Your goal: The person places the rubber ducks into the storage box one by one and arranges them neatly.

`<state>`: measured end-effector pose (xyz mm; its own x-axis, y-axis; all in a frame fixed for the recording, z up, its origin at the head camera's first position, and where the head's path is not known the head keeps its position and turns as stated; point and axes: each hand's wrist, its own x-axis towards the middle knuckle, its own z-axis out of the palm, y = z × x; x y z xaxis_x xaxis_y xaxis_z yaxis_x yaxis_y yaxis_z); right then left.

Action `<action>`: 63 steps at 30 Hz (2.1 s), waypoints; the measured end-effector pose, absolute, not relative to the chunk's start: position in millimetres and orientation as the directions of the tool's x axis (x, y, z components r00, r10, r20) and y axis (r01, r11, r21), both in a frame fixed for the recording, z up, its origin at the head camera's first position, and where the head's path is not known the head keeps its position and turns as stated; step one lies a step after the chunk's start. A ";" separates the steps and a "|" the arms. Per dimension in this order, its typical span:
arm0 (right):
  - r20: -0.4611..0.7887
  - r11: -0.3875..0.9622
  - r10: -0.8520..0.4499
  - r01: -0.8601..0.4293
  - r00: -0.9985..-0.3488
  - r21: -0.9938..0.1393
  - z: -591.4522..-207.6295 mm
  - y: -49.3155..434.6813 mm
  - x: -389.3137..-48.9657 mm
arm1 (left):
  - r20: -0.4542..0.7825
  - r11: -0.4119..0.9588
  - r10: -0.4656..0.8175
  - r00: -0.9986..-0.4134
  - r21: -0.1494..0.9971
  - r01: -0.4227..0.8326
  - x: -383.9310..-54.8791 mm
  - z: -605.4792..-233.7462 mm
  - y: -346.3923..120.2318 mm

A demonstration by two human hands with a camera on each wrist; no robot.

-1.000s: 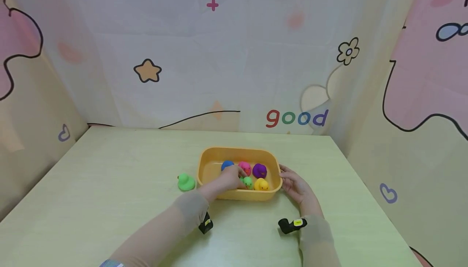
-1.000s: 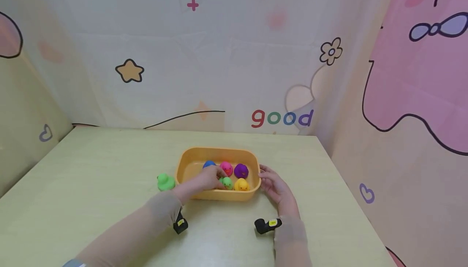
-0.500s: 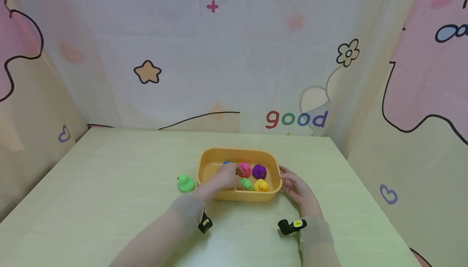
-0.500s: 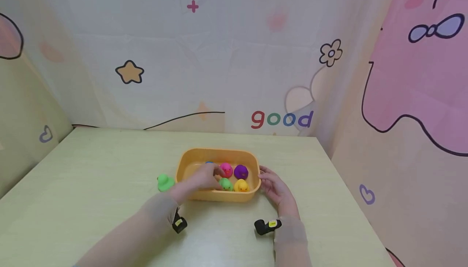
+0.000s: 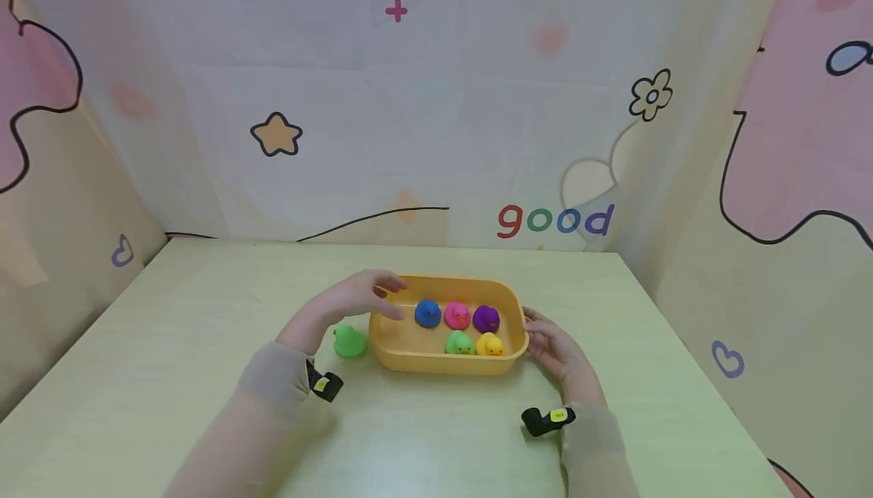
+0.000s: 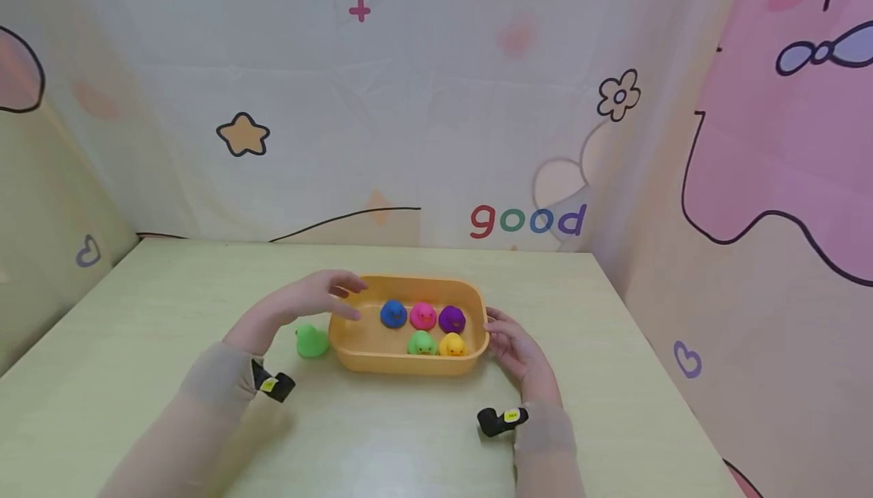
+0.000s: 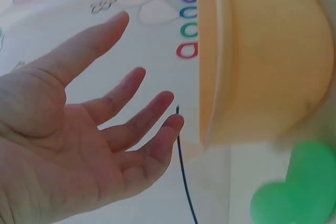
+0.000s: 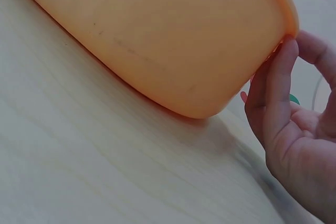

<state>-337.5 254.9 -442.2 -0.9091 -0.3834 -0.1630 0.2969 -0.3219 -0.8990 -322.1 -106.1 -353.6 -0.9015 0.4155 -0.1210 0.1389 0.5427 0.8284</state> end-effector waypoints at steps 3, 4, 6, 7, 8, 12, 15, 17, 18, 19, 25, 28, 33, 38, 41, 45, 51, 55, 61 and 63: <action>-0.171 -0.314 -0.376 0.299 -0.911 -0.901 -441.3 255.0 -337.3 | -0.123 0.540 0.421 -0.899 0.830 0.139 -321.8 -353.5 -127.8; -0.174 -0.313 -0.375 0.301 -0.911 -0.901 -441.0 255.0 -337.2 | -0.127 0.546 0.417 -0.900 0.827 0.136 -321.2 -353.6 -135.1; -0.180 -0.315 -0.369 0.305 -0.912 -0.899 -440.4 254.8 -336.8 | -0.134 0.550 0.400 -0.906 0.826 0.121 -320.2 -354.9 -149.1; -0.181 -0.316 -0.367 0.305 -0.912 -0.898 -440.3 254.8 -336.8 | -0.135 0.549 0.393 -0.910 0.828 0.114 -319.8 -355.9 -155.7; -0.182 -0.315 -0.367 0.306 -0.912 -0.898 -440.4 254.7 -336.9 | -0.135 0.545 0.387 -0.912 0.831 0.108 -319.6 -357.4 -162.1; -0.187 -0.337 -0.360 0.314 -0.914 -0.888 -444.8 255.6 -339.8 | -0.126 0.512 0.387 -0.914 0.853 0.099 -317.3 -365.8 -184.5; -0.188 -0.344 -0.356 0.316 -0.915 -0.884 -449.4 256.8 -342.9 | -0.121 0.477 0.414 -0.902 0.873 0.102 -315.0 -374.1 -196.4; -0.186 -0.345 -0.355 0.313 -0.916 -0.885 -451.3 257.3 -344.2 | -0.129 0.451 0.434 -0.891 0.888 0.091 -314.8 -380.8 -201.4; -0.184 -0.345 -0.355 0.312 -0.916 -0.885 -451.5 257.4 -344.4 | -0.134 0.442 0.445 -0.886 0.893 0.087 -314.6 -384.2 -203.1; -0.182 -0.347 -0.358 0.312 -0.916 -0.885 -451.5 257.4 -344.5 | -0.139 0.439 0.455 -0.880 0.894 0.085 -315.1 -387.9 -204.5; -0.181 -0.349 -0.362 0.312 -0.915 -0.884 -450.5 258.3 -344.5 | -0.176 0.437 0.478 -0.860 0.898 0.059 -317.3 -407.8 -210.4; -0.182 -0.346 -0.356 0.311 -0.917 -0.885 -448.2 258.0 -343.3 | -0.187 0.431 0.489 -0.852 0.901 0.049 -317.8 -414.7 -211.6; -0.184 -0.330 -0.359 0.309 -0.915 -0.892 -441.9 256.1 -339.7 | -0.187 0.414 0.521 -0.833 0.909 0.055 -318.5 -423.5 -211.1; -0.184 -0.299 -0.373 0.305 -0.910 -0.904 -439.3 255.0 -337.3 | -0.171 0.407 0.542 -0.823 0.910 0.079 -318.7 -429.5 -209.5; -0.187 -0.297 -0.370 0.306 -0.910 -0.904 -439.8 255.4 -337.3 | -0.171 0.411 0.538 -0.825 0.908 0.080 -319.2 -431.8 -207.8; -0.184 -0.299 -0.369 0.304 -0.911 -0.905 -440.1 254.9 -338.0 | -0.160 0.405 0.554 -0.817 0.909 0.096 -320.7 -434.1 -204.8; -0.176 -0.311 -0.374 0.302 -0.911 -0.901 -438.6 253.6 -337.2 | -0.151 0.417 0.554 -0.818 0.901 0.116 -322.0 -436.1 -201.2; -0.182 -0.325 -0.365 0.308 -0.913 -0.894 -437.6 253.1 -335.7 | -0.159 0.438 0.531 -0.832 0.892 0.109 -322.7 -436.7 -199.7; -0.177 -0.318 -0.380 0.307 -0.908 -0.897 -441.2 254.2 -336.4 | -0.170 0.475 0.469 -0.867 0.876 0.086 -323.2 -434.2 -200.9; -0.176 -0.324 -0.380 0.309 -0.908 -0.894 -444.3 254.9 -338.6 | -0.166 0.485 0.428 -0.888 0.872 0.071 -323.3 -433.1 -202.3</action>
